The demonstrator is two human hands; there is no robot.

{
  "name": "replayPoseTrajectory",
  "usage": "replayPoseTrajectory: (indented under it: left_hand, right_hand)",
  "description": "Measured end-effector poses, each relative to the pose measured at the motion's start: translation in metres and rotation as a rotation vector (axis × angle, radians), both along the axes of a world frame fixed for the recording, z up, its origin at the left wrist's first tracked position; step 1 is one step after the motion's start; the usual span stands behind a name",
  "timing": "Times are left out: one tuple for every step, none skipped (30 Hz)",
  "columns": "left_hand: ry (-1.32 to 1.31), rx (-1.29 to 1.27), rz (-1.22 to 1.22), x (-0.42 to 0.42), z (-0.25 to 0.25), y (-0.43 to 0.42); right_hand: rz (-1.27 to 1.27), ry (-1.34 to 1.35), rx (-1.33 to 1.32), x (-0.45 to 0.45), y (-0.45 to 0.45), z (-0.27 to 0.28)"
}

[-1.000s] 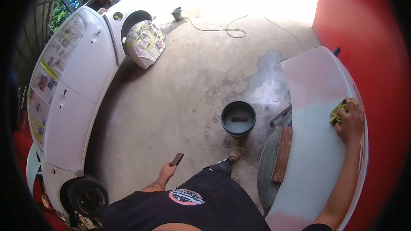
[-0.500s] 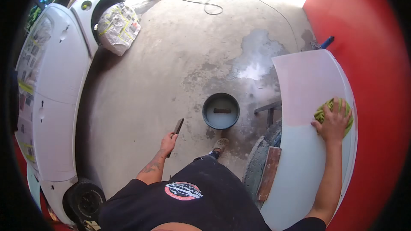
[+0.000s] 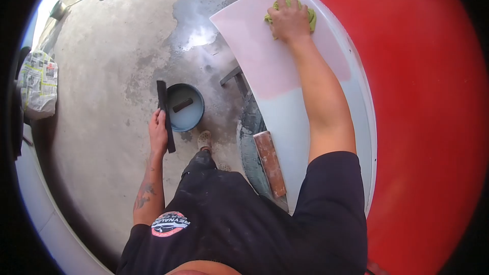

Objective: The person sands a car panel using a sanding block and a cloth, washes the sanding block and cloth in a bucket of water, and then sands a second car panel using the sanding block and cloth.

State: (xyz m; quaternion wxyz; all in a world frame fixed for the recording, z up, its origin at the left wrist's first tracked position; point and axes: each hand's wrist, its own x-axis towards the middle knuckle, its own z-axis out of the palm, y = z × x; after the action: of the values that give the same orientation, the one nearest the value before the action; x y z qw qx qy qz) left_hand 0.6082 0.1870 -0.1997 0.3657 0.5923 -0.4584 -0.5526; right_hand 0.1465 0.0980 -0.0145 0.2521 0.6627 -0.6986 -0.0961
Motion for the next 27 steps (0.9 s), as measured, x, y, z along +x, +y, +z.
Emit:
replayPoseTrajectory:
  left_hand:
    - [0.006, -0.021, -0.042, -0.029, 0.005, -0.015]
    - [0.017, -0.046, -0.078, -0.06, 0.011, -0.028]
    - [0.01, -0.066, -0.107, -0.092, 0.029, -0.037]
    - [0.005, -0.092, -0.134, -0.123, 0.046, -0.045]
    - [0.038, -0.101, -0.164, -0.152, 0.046, -0.053]
    - [0.071, -0.115, -0.195, -0.179, 0.047, -0.061]
    - [0.048, -0.136, -0.221, -0.204, 0.064, -0.065]
    - [0.022, -0.157, -0.249, -0.227, 0.08, -0.066]
    - [-0.021, -0.22, -0.251, -0.251, 0.08, -0.071]
    - [-0.066, -0.282, -0.256, -0.269, 0.083, -0.07]
    - [-0.103, -0.286, -0.28, -0.285, 0.086, -0.068]
    - [-0.138, -0.294, -0.301, -0.298, 0.098, -0.066]
    - [-0.177, -0.307, -0.323, -0.307, 0.109, -0.067]
    - [-0.223, -0.302, -0.341, -0.316, 0.114, -0.069]
    - [-0.269, -0.294, -0.361, -0.325, 0.114, -0.069]
    - [-0.312, -0.283, -0.379, -0.334, 0.113, -0.067]
    - [-0.343, -0.293, -0.386, -0.341, 0.111, -0.066]
    - [-0.373, -0.302, -0.392, -0.345, 0.106, -0.067]
    - [-0.405, -0.304, -0.398, -0.347, 0.102, -0.068]
    - [-0.413, -0.307, -0.445, -0.348, 0.097, -0.069]
    - [-0.42, -0.309, -0.487, -0.347, 0.097, -0.07]
    - [-0.426, -0.31, -0.526, -0.346, 0.097, -0.072]
    - [-0.413, -0.3, -0.548, -0.345, 0.095, -0.074]
    - [-0.401, -0.291, -0.572, -0.342, 0.095, -0.074]
    - [-0.387, -0.285, -0.594, -0.34, 0.097, -0.075]
    - [-0.42, -0.288, -0.58, -0.34, 0.099, -0.076]
    - [-0.453, -0.287, -0.567, -0.338, 0.104, -0.073]
  right_hand:
    - [0.009, -0.011, 0.013, -0.001, 0.01, 0.005]
    - [0.022, -0.017, 0.023, -0.003, 0.027, 0.015]
    - [0.035, -0.024, 0.033, -0.004, 0.047, 0.026]
    - [0.039, -0.037, 0.038, -0.006, 0.065, 0.037]
    - [0.039, -0.055, 0.042, -0.007, 0.087, 0.048]
    - [0.04, -0.073, 0.042, -0.008, 0.108, 0.058]
    - [0.079, -0.085, 0.051, -0.012, 0.128, 0.067]
    - [0.117, -0.101, 0.06, -0.016, 0.148, 0.076]
    - [0.158, -0.114, 0.066, -0.02, 0.165, 0.083]
    - [0.175, -0.145, 0.082, -0.022, 0.183, 0.09]
    - [0.193, -0.174, 0.098, -0.025, 0.198, 0.097]
    - [0.215, -0.2, 0.11, -0.03, 0.212, 0.105]
    - [0.237, -0.254, 0.101, -0.035, 0.224, 0.112]
    - [0.234, -0.297, 0.073, -0.04, 0.233, 0.116]
    - [0.23, -0.34, 0.048, -0.045, 0.242, 0.118]
    - [0.226, -0.382, 0.025, -0.05, 0.252, 0.121]
    - [0.231, -0.388, -0.004, -0.052, 0.257, 0.121]
    - [0.237, -0.393, -0.033, -0.05, 0.257, 0.121]
    - [0.243, -0.401, -0.056, -0.048, 0.256, 0.119]
    - [0.224, -0.372, -0.063, -0.046, 0.256, 0.116]
    - [0.209, -0.341, -0.068, -0.045, 0.252, 0.114]
    - [0.196, -0.31, -0.073, -0.042, 0.245, 0.113]
    - [0.177, -0.27, -0.064, -0.041, 0.235, 0.108]
    - [0.157, -0.229, -0.055, -0.041, 0.223, 0.101]
    - [0.136, -0.186, -0.05, -0.041, 0.207, 0.094]
    - [0.129, -0.147, -0.062, -0.041, 0.189, 0.09]
    - [0.121, -0.111, -0.072, -0.041, 0.169, 0.086]
